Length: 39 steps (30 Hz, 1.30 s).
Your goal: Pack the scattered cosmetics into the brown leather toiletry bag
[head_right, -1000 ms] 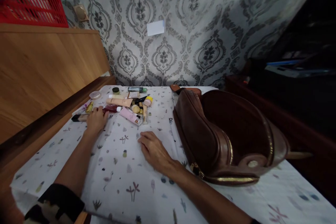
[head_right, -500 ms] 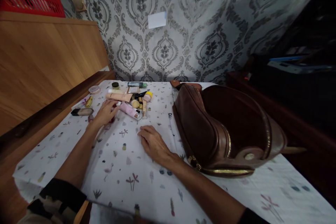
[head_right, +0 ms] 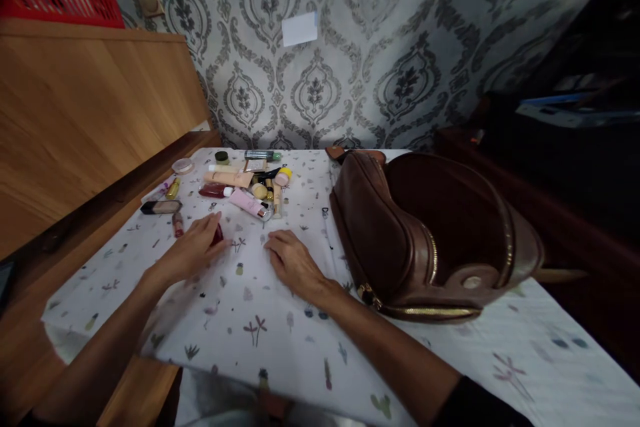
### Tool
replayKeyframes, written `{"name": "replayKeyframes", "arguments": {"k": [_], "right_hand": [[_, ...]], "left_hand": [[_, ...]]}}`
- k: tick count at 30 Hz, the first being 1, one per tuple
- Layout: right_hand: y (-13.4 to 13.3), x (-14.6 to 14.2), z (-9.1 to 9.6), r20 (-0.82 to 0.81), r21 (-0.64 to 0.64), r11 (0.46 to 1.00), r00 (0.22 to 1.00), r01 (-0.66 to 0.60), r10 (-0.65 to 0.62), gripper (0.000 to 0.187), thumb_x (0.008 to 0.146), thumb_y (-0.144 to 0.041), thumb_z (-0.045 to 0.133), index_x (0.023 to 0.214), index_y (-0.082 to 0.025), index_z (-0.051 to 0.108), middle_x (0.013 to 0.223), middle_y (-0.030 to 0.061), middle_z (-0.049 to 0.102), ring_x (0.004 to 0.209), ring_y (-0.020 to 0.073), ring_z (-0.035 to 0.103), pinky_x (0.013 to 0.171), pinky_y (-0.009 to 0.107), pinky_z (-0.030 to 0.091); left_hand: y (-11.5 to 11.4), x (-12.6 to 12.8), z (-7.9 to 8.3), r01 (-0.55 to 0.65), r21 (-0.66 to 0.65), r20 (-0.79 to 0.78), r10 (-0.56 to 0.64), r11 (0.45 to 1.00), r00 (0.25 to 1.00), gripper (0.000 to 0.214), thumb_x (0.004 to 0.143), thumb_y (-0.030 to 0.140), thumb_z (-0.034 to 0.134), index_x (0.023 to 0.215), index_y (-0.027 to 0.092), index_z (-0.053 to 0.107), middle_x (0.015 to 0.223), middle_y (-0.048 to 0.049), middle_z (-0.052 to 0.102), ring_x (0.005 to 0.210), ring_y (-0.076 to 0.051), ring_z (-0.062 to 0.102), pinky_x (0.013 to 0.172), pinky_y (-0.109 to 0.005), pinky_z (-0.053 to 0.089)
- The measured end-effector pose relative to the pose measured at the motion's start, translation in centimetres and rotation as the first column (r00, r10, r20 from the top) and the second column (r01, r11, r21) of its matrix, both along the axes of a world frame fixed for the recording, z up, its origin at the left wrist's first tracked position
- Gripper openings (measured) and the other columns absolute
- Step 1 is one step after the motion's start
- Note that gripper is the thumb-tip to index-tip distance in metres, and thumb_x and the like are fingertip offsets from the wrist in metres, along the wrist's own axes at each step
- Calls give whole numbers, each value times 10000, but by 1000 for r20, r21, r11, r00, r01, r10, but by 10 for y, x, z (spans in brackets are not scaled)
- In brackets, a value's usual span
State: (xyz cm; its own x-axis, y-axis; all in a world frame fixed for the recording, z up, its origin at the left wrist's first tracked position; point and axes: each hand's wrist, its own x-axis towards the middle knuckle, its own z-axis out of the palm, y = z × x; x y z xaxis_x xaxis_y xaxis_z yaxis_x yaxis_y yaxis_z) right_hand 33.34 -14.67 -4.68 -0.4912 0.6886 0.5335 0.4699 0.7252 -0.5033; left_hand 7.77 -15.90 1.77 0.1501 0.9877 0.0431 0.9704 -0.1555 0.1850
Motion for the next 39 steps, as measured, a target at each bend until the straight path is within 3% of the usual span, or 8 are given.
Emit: {"name": "replayKeyframes", "arguments": {"k": [3, 12, 17, 20, 22, 25, 32, 39], "right_hand": [[1, 0, -1, 1, -3, 1000, 1000, -12, 12, 266, 875, -58, 506, 1011, -165, 707, 1135, 127, 694, 1098, 245, 645, 953, 431, 562], [0, -3, -2, 8, -10, 1000, 1000, 8, -8, 257, 875, -57, 519, 1009, -164, 711, 1127, 129, 692, 1083, 247, 641, 950, 416, 552], [-1, -1, 0, -60, -59, 998, 997, 35, -39, 322, 939, -133, 474, 1196, -186, 660, 1150, 128, 685, 1101, 250, 629, 986, 448, 531], [-2, 3, 3, -147, -116, 990, 985, 77, -94, 369, 1016, -227, 388, 1335, -193, 569, 1217, 130, 675, 1136, 239, 627, 1008, 444, 515], [-2, 5, 5, -174, -157, 984, 979, 82, -109, 363, 1041, -261, 343, 1314, -188, 571, 1197, 124, 687, 1109, 226, 642, 999, 424, 514], [-3, 7, 9, -164, -193, 978, 980, 76, -109, 341, 1053, -291, 339, 1231, -175, 605, 1129, 113, 704, 1055, 214, 654, 980, 394, 511], [-14, 4, 20, -120, -107, 993, 992, -49, 36, 386, 1069, -402, 367, 1229, -158, 620, 1189, 134, 688, 1141, 227, 626, 1015, 398, 492], [-22, -2, 20, 132, -15, 999, 990, -44, 46, 612, 877, -580, 686, 1295, -140, 607, 1210, 171, 673, 1088, 315, 608, 971, 502, 506]], "left_hand": [[-16, 2, 6, 72, 18, 30, -72, 997, 997, 627, 928, 480, 531, 1480, 190, 462, 1380, -140, 598, 1290, -327, 529, 1029, -431, 455], [-16, 12, -6, 29, -14, 174, -26, 999, 984, 572, 823, 518, 677, 1298, 207, 615, 1306, -122, 661, 1228, -348, 601, 1036, -448, 470], [-15, 53, -9, 118, 22, 351, -118, 993, 929, 811, 828, 498, 699, 1511, 198, 380, 1398, -172, 580, 1309, -370, 542, 1068, -489, 450], [-11, 73, -8, 265, 99, 500, -278, 959, 820, 832, 852, 490, 683, 1539, 212, 305, 1482, -180, 491, 1349, -353, 500, 1108, -496, 419], [-8, 80, -7, 292, 115, 596, -301, 950, 745, 770, 910, 509, 610, 1541, 219, 277, 1399, -169, 543, 1263, -316, 561, 1071, -476, 450], [-1, 85, -9, 252, 111, 690, -257, 961, 677, 672, 969, 520, 513, 1519, 210, 285, 1224, -135, 613, 1133, -270, 611, 1028, -456, 468], [12, 90, -30, 131, 50, 896, -102, 990, 431, 545, 996, 622, 382, 1387, 242, 381, 1271, -104, 629, 1212, -216, 594, 1095, -436, 430], [13, 95, -32, 106, -72, 990, 58, 992, 130, 528, 979, 658, 327, 1251, 235, 489, 1228, -109, 679, 1224, -230, 624, 1068, -432, 476]]}}
